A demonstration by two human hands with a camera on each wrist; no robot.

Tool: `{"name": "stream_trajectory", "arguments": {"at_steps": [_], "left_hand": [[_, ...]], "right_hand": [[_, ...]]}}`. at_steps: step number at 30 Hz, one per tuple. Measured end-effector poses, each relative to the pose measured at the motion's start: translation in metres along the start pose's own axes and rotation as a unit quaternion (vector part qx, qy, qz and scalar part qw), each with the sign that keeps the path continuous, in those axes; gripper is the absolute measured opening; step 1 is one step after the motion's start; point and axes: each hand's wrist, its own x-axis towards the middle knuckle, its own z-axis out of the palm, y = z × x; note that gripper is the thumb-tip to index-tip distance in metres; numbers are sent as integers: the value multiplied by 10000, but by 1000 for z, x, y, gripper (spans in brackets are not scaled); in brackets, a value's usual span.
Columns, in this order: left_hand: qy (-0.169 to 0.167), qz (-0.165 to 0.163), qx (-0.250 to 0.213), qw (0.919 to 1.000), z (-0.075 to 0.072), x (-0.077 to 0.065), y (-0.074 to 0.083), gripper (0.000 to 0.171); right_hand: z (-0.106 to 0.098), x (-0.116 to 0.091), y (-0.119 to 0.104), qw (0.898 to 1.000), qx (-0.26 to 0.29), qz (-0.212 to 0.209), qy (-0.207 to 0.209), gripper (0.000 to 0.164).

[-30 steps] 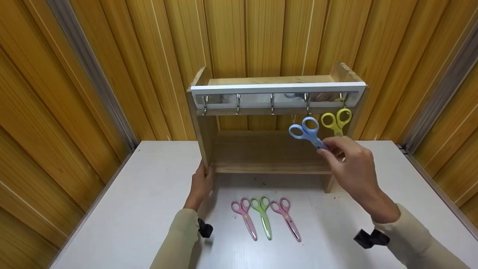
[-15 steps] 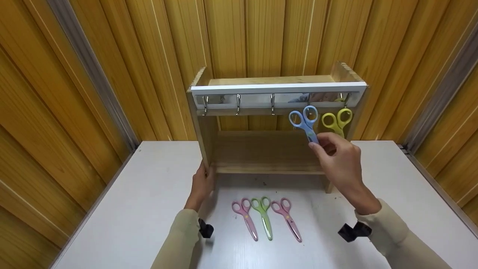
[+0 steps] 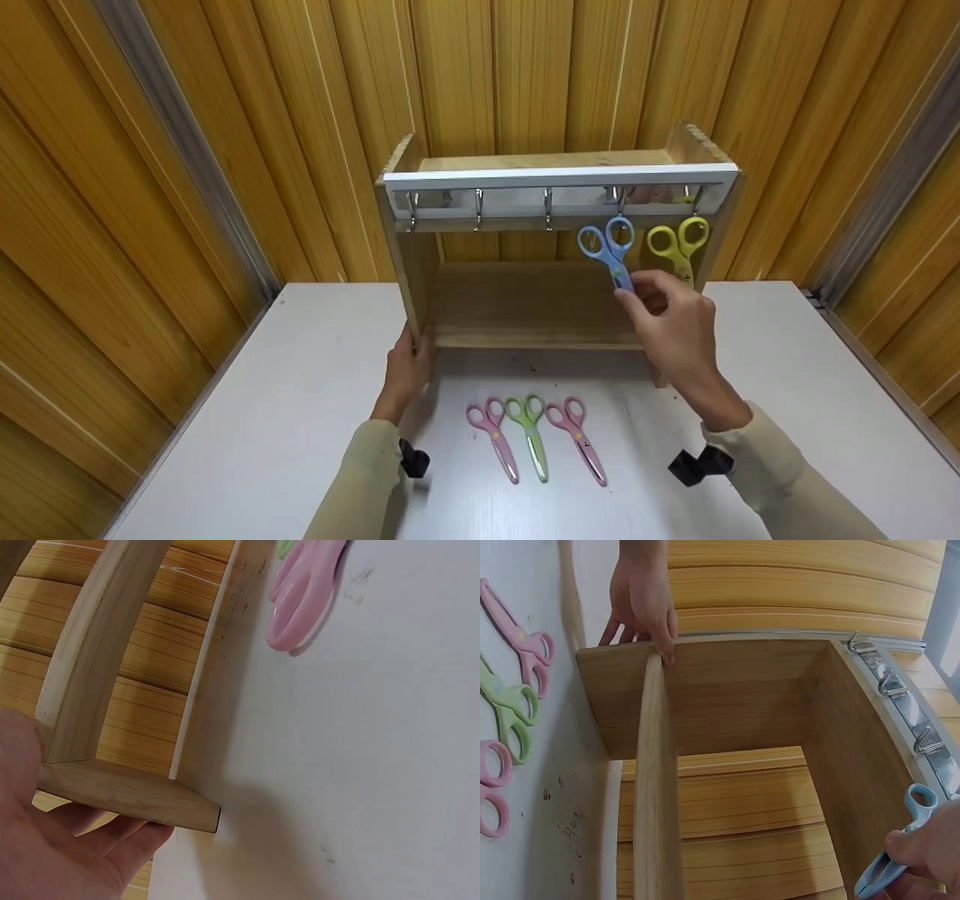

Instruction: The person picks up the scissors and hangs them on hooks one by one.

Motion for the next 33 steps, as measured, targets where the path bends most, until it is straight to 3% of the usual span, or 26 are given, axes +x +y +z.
{"name": "stream_trajectory", "arguments": {"at_steps": [12,21,33], "left_hand": [[-10,-135,82,9999,1,0,1,61],[-12,-63,80,9999,-1,0,1,59],[-118,-167,-183,9996,-1,1,1,60]], "right_hand": [[5,-2,3,9999,-47,72,-72,15],[9,-2,9,9997,98,82,-210,17],[14,-3,15,9992,200,122,-336,20]]}}
